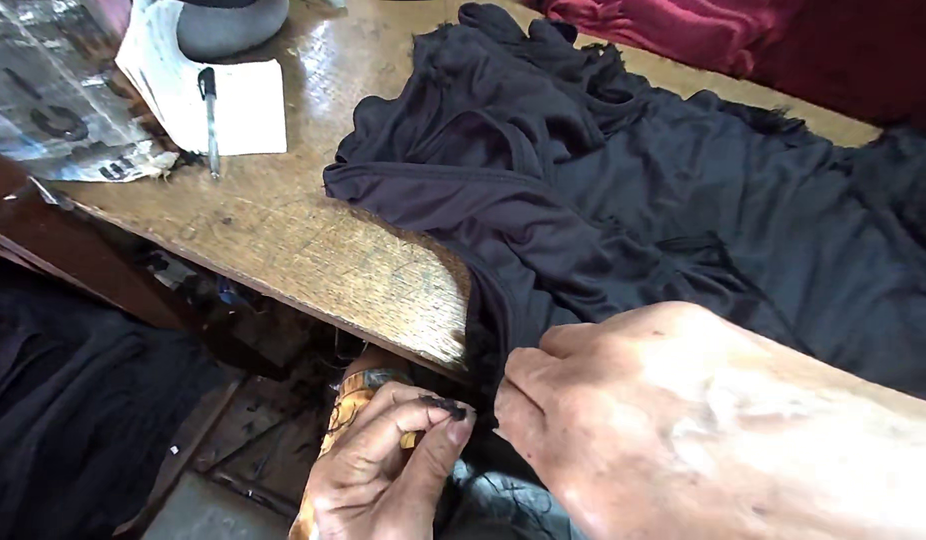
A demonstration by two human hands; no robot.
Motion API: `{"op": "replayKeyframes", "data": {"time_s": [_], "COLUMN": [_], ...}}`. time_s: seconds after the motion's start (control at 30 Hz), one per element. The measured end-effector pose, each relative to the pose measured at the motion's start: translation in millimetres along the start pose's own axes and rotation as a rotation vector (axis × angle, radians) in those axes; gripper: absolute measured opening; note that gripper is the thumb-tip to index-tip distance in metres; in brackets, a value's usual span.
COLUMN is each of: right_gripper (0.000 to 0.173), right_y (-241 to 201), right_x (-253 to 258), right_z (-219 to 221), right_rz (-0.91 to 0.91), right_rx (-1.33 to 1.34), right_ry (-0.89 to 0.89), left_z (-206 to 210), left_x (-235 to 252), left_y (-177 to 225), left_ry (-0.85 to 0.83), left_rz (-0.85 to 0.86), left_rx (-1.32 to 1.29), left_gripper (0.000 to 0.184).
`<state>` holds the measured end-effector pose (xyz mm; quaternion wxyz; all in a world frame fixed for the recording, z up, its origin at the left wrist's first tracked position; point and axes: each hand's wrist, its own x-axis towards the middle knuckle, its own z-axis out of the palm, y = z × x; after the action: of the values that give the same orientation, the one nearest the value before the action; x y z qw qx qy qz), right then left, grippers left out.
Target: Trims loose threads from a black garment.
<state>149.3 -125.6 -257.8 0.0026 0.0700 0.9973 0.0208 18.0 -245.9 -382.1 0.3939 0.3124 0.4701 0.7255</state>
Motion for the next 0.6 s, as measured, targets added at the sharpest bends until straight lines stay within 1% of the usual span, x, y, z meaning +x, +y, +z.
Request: {"op": "replayKeyframes", "data": {"time_s": [0.03, 0.1, 0.17, 0.2, 0.23, 0.27, 0.33, 0.4, 0.43, 0.47, 0.53, 0.6], "right_gripper": [0.028, 0.03, 0.037, 0.044, 0.048, 0.048, 0.039, 0.023, 0.016, 0.015, 0.017, 0.015], "right_y": [0.9, 4.3, 7.8, 8.1, 6.5, 2.4, -11.2, -23.7, -26.3, -26.3, -20.3, -10.9], "right_x": [-1.8, -8.7, -20.7, -28.9, -38.6, -48.1, -60.6, -63.0, -62.3, -61.9, -64.7, -69.3], "right_z": [1.9, 1.7, -1.4, 1.4, 9.1, 21.0, 51.5, 71.4, 73.7, 72.8, 62.6, 46.0], "right_rz": [-0.015, 0.03, 0.14, 0.207, 0.27, 0.331, 0.42, 0.453, 0.458, 0.461, 0.489, 0.562], "right_rx": [0.018, 0.01, -0.004, -0.002, 0.009, 0.009, -0.047, -0.054, -0.014, 0.06, 0.32, 0.631], "right_ry": [0.013, 0.038, 0.087, 0.119, 0.163, 0.21, 0.303, 0.373, 0.389, 0.392, 0.373, 0.404], "left_z": [-0.7, -3.4, -7.1, -9.7, -12.4, -14.6, -18.3, -20.1, -20.6, -20.6, -18.9, -16.7], "left_x": [1.0, 3.2, 4.2, 3.5, 2.1, 0.5, -3.2, -7.9, -10.2, -12.4, -15.2, -15.5], "left_y": [1.1, 4.9, 8.2, 9.8, 11.0, 11.4, 9.5, 4.6, 2.0, 0.3, -0.4, -0.6], "left_ry": [-0.002, -0.008, -0.009, -0.011, -0.016, -0.02, -0.039, -0.072, -0.099, -0.132, -0.235, -0.386], "left_rz": [-0.013, -0.053, -0.086, -0.101, -0.116, -0.131, -0.154, -0.169, -0.178, -0.184, -0.162, -0.107], "left_rx": [-0.003, -0.013, -0.039, -0.048, -0.052, -0.054, -0.041, -0.003, 0.033, 0.076, 0.21, 0.366], "left_gripper": [0.003, 0.002, 0.003, 0.003, 0.004, 0.004, 0.004, 0.005, 0.004, 0.004, 0.002, 0.016]}}
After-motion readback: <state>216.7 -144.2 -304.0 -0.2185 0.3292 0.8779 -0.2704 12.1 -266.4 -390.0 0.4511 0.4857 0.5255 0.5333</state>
